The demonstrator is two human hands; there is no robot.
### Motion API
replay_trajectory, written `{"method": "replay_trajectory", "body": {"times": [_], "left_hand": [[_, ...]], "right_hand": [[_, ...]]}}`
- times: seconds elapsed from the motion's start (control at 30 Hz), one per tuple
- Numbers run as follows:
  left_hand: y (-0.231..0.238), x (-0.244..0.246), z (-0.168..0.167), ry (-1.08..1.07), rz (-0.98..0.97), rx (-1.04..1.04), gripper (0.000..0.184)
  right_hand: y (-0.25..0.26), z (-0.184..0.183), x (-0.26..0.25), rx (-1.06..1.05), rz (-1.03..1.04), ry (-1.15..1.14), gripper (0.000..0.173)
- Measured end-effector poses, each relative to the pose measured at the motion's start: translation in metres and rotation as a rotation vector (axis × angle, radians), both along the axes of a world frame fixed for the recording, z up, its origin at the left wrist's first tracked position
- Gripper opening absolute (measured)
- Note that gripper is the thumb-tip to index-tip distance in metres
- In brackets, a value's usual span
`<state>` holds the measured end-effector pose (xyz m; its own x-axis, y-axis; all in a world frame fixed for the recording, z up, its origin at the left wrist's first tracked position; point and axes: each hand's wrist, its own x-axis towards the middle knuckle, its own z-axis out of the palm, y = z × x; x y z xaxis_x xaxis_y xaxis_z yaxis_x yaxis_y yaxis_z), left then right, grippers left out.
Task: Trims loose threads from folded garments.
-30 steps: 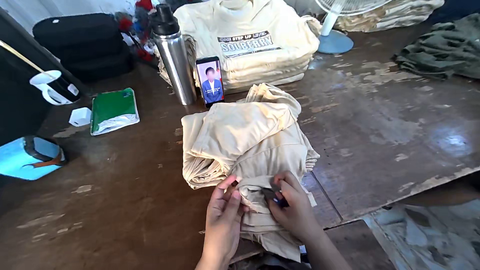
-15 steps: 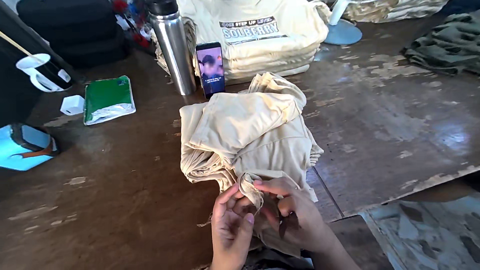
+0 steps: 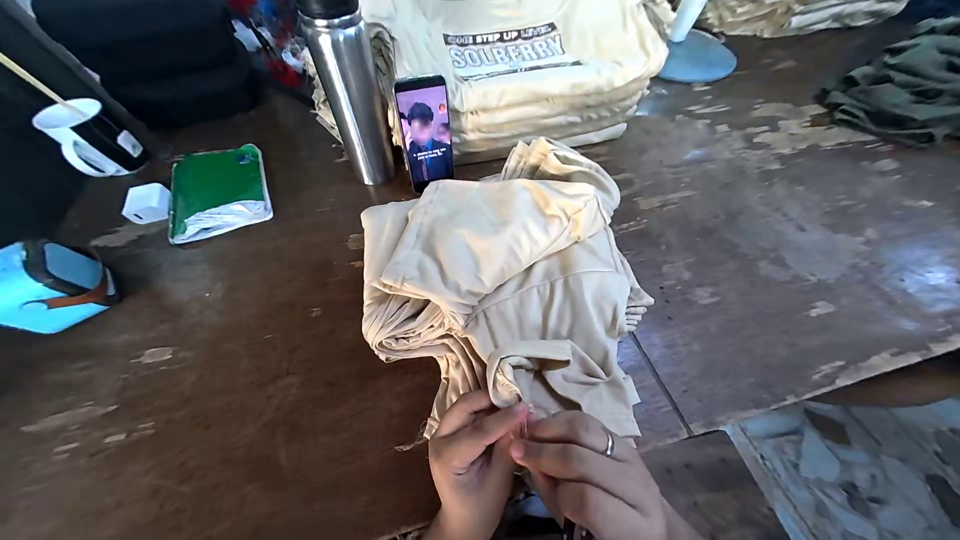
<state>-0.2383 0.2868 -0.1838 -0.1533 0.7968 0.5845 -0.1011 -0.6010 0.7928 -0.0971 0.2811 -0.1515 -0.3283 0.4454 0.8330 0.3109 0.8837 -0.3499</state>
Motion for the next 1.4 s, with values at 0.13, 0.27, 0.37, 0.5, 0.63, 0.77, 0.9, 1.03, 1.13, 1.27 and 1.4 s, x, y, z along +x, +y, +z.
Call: {"method": "replay_trajectory", "body": {"times": [0.13,0.27,0.37,0.5,0.63,0.77,0.9,1.03,1.13,1.27,1.4], "left_hand": [[-0.001,-0.005,0.005,0.005,0.0,-0.057,0.012],[-0.004,-0.009,0.01,-0.107,-0.048,-0.144,0.015],[-0.007,-0.011,0.012,-0.186,-0.112,-0.186,0.014],[-0.009,-0.013,0.014,-0.188,-0.147,-0.168,0.014],[-0.01,-0.016,0.013,-0.142,-0.148,-0.164,0.015],[-0.008,-0.018,0.011,-0.142,-0.158,-0.167,0.014],[-0.007,-0.018,0.01,-0.155,-0.175,-0.164,0.014],[-0.006,-0.018,0.01,-0.156,-0.186,-0.173,0.012],[-0.005,-0.017,0.011,-0.153,-0.165,-0.163,0.009],[0.0,-0.01,0.013,-0.124,-0.029,-0.158,0.014],[-0.001,-0.022,0.018,-0.046,-0.027,-0.111,0.014]], "right_hand": [[-0.004,-0.006,0.007,-0.249,-0.061,0.055,0.024],[0.008,-0.015,0.028,-0.381,-0.223,-0.162,0.044],[0.009,-0.017,0.029,-0.359,-0.268,-0.26,0.042],[0.01,-0.015,0.02,-0.326,-0.31,-0.28,0.045],[0.012,-0.011,0.012,-0.306,-0.331,-0.316,0.043],[0.015,-0.01,0.01,-0.29,-0.331,-0.342,0.043],[0.015,-0.009,0.011,-0.288,-0.328,-0.345,0.044],[0.016,-0.009,0.012,-0.293,-0.321,-0.363,0.049],[0.016,-0.006,0.015,-0.282,-0.334,-0.252,0.045],[0.032,-0.004,0.021,-0.269,-0.448,-0.095,0.039],[0.051,-0.01,0.04,-0.328,-0.285,0.084,0.014]]}}
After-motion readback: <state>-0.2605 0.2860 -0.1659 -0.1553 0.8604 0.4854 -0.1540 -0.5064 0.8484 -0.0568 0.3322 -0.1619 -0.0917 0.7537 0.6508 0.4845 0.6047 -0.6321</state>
